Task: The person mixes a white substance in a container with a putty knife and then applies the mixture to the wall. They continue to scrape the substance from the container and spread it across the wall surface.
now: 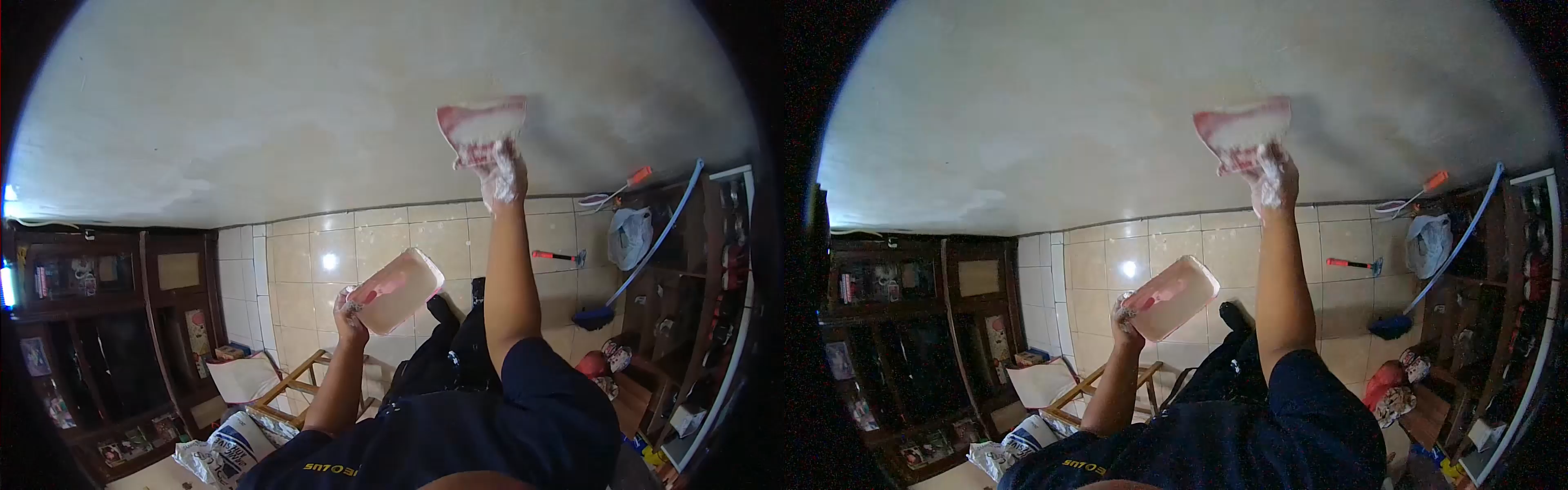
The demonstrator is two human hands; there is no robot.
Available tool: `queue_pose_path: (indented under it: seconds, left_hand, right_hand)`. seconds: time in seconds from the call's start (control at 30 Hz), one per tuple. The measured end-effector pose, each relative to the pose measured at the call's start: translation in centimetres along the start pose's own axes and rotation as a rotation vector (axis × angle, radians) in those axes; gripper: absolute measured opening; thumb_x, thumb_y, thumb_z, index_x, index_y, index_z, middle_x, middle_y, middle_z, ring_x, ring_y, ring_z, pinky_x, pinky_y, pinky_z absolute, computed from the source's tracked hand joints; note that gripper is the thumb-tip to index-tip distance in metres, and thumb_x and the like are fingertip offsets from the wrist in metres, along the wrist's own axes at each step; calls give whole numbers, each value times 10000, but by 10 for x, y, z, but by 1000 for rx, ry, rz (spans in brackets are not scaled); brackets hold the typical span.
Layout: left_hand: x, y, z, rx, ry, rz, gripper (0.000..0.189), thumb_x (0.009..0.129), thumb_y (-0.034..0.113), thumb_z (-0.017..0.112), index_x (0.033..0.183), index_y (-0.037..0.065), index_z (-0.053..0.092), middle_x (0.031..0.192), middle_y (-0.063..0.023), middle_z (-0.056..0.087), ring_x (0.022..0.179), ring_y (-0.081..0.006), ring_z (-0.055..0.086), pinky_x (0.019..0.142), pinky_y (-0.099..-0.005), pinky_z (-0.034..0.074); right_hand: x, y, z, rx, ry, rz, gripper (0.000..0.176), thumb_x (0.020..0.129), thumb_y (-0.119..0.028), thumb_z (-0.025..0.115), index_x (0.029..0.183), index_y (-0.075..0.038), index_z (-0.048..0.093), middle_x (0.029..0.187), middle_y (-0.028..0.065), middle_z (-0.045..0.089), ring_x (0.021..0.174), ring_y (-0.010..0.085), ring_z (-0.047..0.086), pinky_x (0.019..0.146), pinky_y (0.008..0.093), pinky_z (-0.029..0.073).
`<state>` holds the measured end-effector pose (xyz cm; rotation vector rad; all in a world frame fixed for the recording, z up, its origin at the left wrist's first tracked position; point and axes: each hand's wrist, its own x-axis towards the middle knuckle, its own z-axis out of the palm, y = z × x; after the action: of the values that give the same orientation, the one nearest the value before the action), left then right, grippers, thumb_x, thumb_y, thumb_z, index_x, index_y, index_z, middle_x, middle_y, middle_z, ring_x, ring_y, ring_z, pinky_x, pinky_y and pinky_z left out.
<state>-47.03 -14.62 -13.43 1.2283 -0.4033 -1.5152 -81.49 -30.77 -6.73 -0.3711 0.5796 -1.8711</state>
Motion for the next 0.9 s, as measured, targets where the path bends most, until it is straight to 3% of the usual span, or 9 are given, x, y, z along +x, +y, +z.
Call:
queue_pose_path:
  seconds: [0.1, 0.17, 0.33, 0.4, 0.53, 0.6, 0.67, 0.77, 0.9]
  left_hand:
    - [0, -3, 5, 11, -8, -14, 355, 715, 146, 557, 1035, 9, 485, 1008, -142, 585, 938, -279, 597, 877, -402, 482]
    - [0, -7, 11, 11, -24, -17, 350, 717, 136, 549, 1037, 9, 485, 1009, -142, 584, 937, -278, 597, 875, -401, 483]
    - [0, -9, 29, 16, -22, -55, 288, 806, 178, 506, 1049, 24, 493, 1021, -133, 589, 937, -286, 594, 860, -391, 484]
    - [7, -12, 19, -26, -121, -97, 261, 886, 225, 441, 1055, 33, 497, 1032, -125, 590, 960, -293, 586, 860, -397, 482]
    - [4, -7, 35, -76, -62, -139, 277, 854, 235, 475, 1049, 40, 500, 1035, -125, 587, 970, -288, 584, 861, -400, 482]
    - [10, -12, 29, 59, -73, -94, 301, 818, 234, 506, 1052, 44, 502, 1040, -120, 585, 977, -284, 582, 866, -407, 479]
    - [10, -14, 28, 26, -89, -93, 316, 801, 227, 516, 1059, 46, 501, 1044, -119, 584, 983, -287, 581, 869, -411, 478]
    - [14, -16, 30, 3, -133, -84, 327, 784, 219, 523, 1065, 53, 500, 1051, -118, 582, 990, -289, 580, 873, -416, 477]
    - [10, -11, 44, -7, -80, -111, 315, 804, 231, 508, 1069, 62, 501, 1063, -120, 581, 996, -301, 577, 878, -428, 475]
  right_hand:
    - [22, -23, 65, -205, 90, -132, 202, 854, -108, 609, 994, 25, 550, 902, 104, 625, 749, 243, 649, 705, 386, 567]
    - [39, -8, 61, -191, 191, -162, 280, 794, -110, 694, 988, 53, 576, 911, 98, 613, 772, 185, 619, 672, 348, 568]
    - [28, 86, -93, -218, 485, -113, 276, 789, -114, 701, 993, 34, 588, 898, 90, 624, 784, 182, 617, 671, 358, 558]
    - [-4, 103, -146, -155, 584, 212, 295, 806, -163, 690, 1016, 11, 576, 895, 110, 635, 776, 217, 636, 684, 365, 552]
    - [-28, 78, -130, -125, 593, 221, 267, 826, -161, 663, 1019, -8, 560, 899, 129, 629, 806, 252, 634, 725, 383, 540]
    - [-16, 29, -71, 95, 254, 62, 269, 831, -184, 661, 1005, -13, 549, 892, 108, 627, 800, 247, 634, 730, 397, 541]
    - [15, 3, -41, 50, 155, -55, 268, 839, -194, 653, 1001, -14, 539, 889, 92, 618, 795, 234, 629, 738, 402, 543]
    - [56, 0, -38, -74, 274, -227, 286, 843, -201, 649, 1014, -3, 535, 885, 99, 612, 783, 226, 624, 737, 402, 544]
    - [55, 35, -100, -115, 444, -107, 294, 839, -198, 653, 1022, 6, 546, 877, 110, 609, 781, 223, 621, 734, 387, 546]
